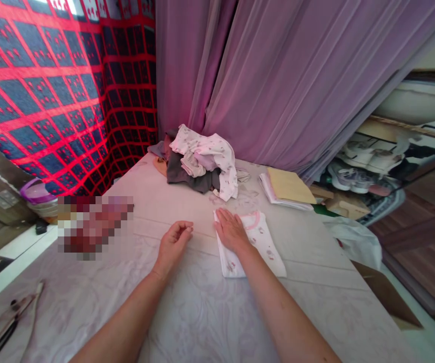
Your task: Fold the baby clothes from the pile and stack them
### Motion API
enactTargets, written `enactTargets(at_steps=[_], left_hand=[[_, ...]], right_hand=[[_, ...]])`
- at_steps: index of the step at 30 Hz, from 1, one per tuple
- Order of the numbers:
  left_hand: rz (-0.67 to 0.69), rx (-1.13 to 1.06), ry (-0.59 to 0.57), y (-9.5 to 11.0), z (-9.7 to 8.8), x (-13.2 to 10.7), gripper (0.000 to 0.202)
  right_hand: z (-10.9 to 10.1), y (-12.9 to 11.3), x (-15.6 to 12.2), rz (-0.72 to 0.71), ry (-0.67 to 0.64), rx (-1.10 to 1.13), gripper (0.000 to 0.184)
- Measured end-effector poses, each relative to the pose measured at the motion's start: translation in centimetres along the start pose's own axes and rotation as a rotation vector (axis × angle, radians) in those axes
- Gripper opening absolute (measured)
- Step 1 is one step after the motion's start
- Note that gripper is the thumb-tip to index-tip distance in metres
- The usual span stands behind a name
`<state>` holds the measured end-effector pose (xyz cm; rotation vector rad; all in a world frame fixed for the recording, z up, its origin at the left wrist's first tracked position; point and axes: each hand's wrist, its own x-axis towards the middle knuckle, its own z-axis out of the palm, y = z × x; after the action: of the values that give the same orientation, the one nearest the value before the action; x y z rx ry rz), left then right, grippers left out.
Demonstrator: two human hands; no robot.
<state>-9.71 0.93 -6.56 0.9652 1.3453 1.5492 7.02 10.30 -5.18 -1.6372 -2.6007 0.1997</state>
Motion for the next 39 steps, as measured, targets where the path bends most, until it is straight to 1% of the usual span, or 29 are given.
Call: enactTargets(at_steps=[2, 5, 7, 9, 12, 16, 20, 24, 27, 30, 33, 36, 37, 39], left_hand=[[-0.073, -0.135, -0.010, 0.6, -0.4, 0.3, 0.030], [-0.161, -0.293, -0.073, 1.3, -1.0, 0.8, 0.032], [-0.221, -0.393, -0.125, 1.6, -1.5, 1.2, 0.029], [-0.274, -0.482, -0.160, 1.8, -1.9, 1.5, 0.024], [-0.332, -0.578, -0.152, 1.8, -2.3, 1.9, 0.018], [-0.348, -0.608, -0.137, 1.7, -2.4, 2.0, 0.017], [-0.358, -0.613, -0.144, 1.7, -2.4, 2.0, 0.017], [-0.368, -0.623, -0.154, 1.8, -2.4, 2.1, 0.016], [-0.378, -0.639, -0.146, 2.0, -2.3, 2.0, 0.015], [-0.386, -0.647, -0.143, 2.3, -2.3, 1.9, 0.015], [-0.390, -0.648, -0.134, 2.4, -2.3, 1.9, 0.015], [-0.394, -0.651, -0.126, 2.5, -2.3, 1.9, 0.016], [-0.395, -0.652, -0.125, 2.5, -2.3, 1.9, 0.016], [-0.396, -0.650, -0.128, 2.5, -2.3, 1.9, 0.016]], right_hand=[[0.3, 0.2, 0.1, 0.011, -0.013, -0.019, 0.052], [0.0, 0.2, 0.2, 0.024, -0.042, -0.044, 0.052], [-0.4, 0.1, -0.1, 0.033, -0.042, -0.050, 0.051], [-0.6, -0.2, -0.8, 0.054, -0.009, -0.045, 0.051], [-0.2, -0.8, -2.2, 0.085, 0.017, -0.028, 0.053], [0.5, -1.6, -3.2, 0.103, 0.003, -0.016, 0.057], [0.2, -1.9, -3.9, 0.096, 0.004, -0.013, 0.055], [0.4, -2.3, -5.7, 0.054, 0.042, -0.017, 0.055], [0.9, -3.0, -6.8, 0.058, 0.007, 0.004, 0.057], [0.5, -3.3, -6.9, 0.071, -0.021, 0.032, 0.058], [-1.0, -2.3, -6.4, 0.064, -0.032, 0.069, 0.056], [-2.3, 0.0, -5.8, 0.097, 0.014, 0.041, 0.057], [-2.4, 0.8, -5.6, 0.114, 0.021, 0.015, 0.057], [-2.1, 2.3, -5.3, 0.129, -0.007, -0.032, 0.058]])
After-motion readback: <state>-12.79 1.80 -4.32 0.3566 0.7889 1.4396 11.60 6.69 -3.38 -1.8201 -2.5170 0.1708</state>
